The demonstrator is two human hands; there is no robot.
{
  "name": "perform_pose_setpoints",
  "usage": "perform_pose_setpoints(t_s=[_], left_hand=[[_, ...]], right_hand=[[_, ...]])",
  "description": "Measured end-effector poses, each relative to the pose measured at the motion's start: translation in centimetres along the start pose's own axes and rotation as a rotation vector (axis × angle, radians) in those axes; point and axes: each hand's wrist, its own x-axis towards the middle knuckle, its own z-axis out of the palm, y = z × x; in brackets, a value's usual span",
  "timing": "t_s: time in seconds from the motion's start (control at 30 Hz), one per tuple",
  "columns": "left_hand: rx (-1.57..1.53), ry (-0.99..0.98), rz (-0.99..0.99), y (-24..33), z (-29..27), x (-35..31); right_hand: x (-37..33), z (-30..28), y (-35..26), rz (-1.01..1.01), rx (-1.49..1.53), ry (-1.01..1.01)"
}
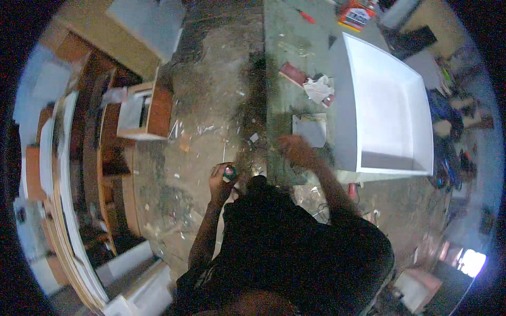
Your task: The person sands the inner corners and edges of a white drawer by hand using a piece of sandpaper.
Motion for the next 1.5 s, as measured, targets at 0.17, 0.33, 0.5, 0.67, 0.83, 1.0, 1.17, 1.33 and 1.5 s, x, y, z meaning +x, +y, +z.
perform_pose_setpoints(t_s=[0.17, 0.33, 0.5, 0.67, 0.83, 1.0, 1.17, 1.33, 1.5], left_hand=[[-0.064, -0.352, -0.155, -2.2, -3.6, 8.6], [-0.088, -0.489, 0.147, -3.9, -0.6, 16.7], [-0.023, -0.409, 0.284, -11.0, -1.1, 29.0], [0.126, -0.377, -0.014, -33.9, -3.6, 40.6], [-0.358, -0.479, -0.271, -39.7, -6.5, 50.1], [-0.298, -0.661, -0.157, -38.1, -2.4, 62.4], [-0.236, -0.973, 0.032, -33.7, 6.2, 76.5], [-0.509, -1.031, 0.396, -25.6, 17.5, 90.6], [-0.223, -0.849, 0.972, -14.7, 27.9, 98.2]], right_hand=[[5.7, 10.9, -11.9, 0.234, 0.019, -0.004], [12.0, 13.7, -7.4, 0.195, 0.028, 0.489], [24.0, 5.2, -7.4, 0.643, -0.048, 0.607], [39.8, -5.4, 0.5, 0.338, 0.045, 1.212], [46.6, -17.8, 6.5, 0.644, -0.168, 1.294], [50.0, -20.8, 13.4, 0.888, -0.208, 1.457], [51.7, -19.8, 16.6, 0.996, -0.184, 1.471], [52.4, -19.0, 13.4, 0.867, -0.304, 1.703], [51.9, -11.0, 3.9, 1.062, -0.242, 2.096]])
